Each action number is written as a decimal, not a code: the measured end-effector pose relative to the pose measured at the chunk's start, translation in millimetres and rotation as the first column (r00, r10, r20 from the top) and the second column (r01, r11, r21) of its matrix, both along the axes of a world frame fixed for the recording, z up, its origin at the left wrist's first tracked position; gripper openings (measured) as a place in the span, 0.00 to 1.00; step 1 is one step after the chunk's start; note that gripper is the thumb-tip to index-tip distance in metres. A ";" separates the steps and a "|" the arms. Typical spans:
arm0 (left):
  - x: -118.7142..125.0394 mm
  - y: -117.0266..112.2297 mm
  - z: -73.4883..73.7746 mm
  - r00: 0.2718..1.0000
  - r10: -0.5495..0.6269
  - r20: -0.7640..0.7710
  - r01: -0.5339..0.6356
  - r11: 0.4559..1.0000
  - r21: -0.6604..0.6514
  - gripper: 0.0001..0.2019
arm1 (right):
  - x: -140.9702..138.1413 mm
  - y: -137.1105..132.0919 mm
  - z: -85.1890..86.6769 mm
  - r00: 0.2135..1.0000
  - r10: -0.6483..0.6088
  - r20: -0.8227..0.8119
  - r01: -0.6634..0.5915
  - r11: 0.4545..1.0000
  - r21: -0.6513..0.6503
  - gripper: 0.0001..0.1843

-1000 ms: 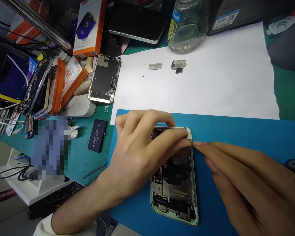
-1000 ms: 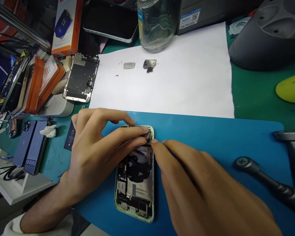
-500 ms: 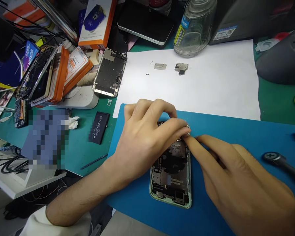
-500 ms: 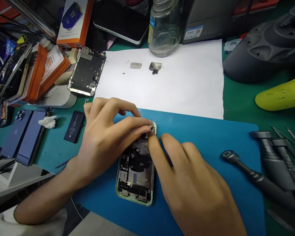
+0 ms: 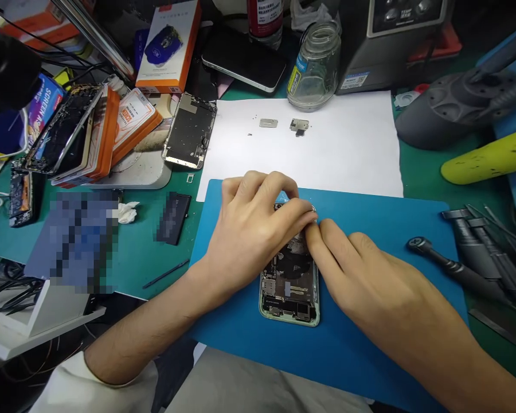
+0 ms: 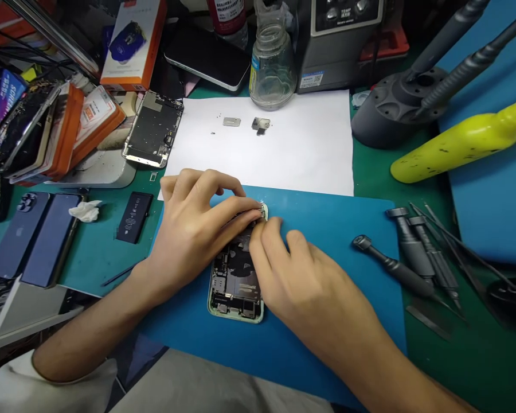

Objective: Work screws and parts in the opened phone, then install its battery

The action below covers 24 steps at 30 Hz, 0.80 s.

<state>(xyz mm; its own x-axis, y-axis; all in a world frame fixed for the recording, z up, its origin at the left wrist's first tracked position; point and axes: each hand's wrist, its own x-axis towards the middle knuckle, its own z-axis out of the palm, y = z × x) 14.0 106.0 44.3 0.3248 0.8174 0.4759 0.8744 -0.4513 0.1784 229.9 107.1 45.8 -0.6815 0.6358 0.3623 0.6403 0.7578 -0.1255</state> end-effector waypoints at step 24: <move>-52.4 -62.7 12.4 0.855 0.245 0.457 -0.250 0.967 -0.050 0.06 | -28.9 0.4 12.2 0.790 -0.613 -0.018 0.520 0.686 -0.510 0.18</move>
<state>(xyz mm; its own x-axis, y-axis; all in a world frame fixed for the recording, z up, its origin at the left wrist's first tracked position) -38.4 43.3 56.8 -0.1426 0.8356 0.5305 0.7798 -0.2352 0.5802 201.0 107.5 58.0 -0.0902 0.9959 0.0000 0.8590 0.0778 -0.5059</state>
